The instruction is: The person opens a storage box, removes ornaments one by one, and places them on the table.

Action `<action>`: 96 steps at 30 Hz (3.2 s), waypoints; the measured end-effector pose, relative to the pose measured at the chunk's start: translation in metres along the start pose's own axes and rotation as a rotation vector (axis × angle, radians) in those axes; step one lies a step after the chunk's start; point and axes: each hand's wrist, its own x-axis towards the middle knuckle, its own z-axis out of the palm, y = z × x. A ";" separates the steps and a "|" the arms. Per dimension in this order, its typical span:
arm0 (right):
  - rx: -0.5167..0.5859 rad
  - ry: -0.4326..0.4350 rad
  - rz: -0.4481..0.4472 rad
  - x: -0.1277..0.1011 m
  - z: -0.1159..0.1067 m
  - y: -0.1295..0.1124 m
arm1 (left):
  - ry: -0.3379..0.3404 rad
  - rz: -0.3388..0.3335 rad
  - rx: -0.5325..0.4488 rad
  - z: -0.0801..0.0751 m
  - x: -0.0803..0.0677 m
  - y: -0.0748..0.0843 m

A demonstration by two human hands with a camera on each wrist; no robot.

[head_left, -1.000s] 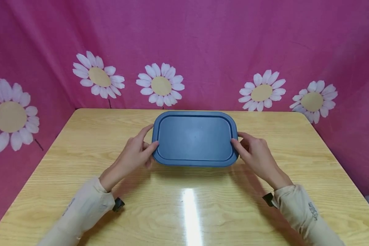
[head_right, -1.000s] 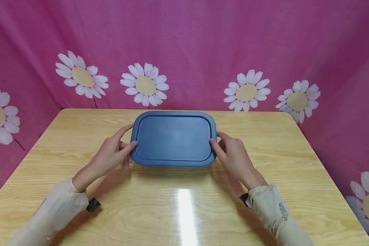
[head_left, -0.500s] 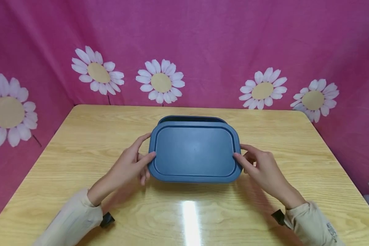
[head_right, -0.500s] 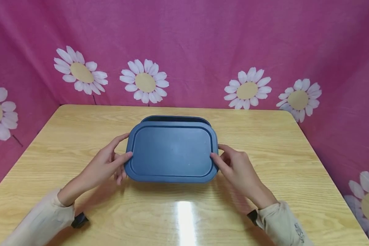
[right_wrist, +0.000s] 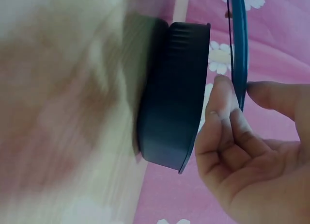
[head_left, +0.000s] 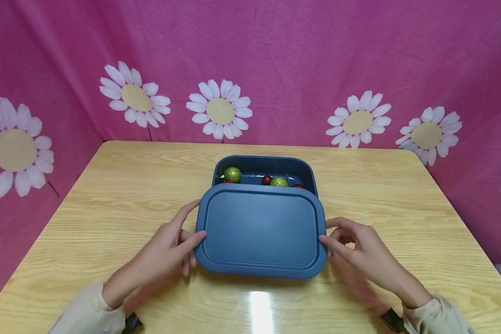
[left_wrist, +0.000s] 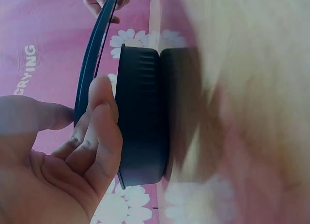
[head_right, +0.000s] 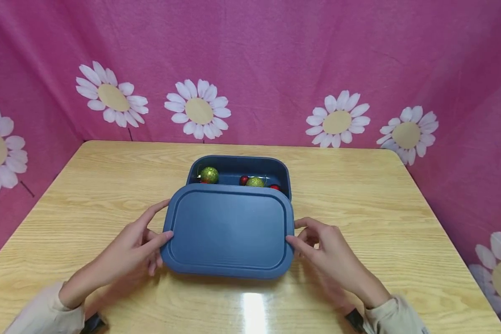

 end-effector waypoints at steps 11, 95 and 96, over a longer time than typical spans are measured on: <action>0.028 -0.218 -0.045 -0.016 0.006 0.017 | -0.119 -0.032 0.095 0.017 -0.026 -0.010; -0.317 -0.098 -0.197 0.123 0.031 0.000 | -0.040 0.102 0.040 -0.023 0.106 -0.015; -0.310 -0.101 -0.201 0.124 0.030 0.000 | -0.048 0.096 0.000 -0.025 0.106 -0.016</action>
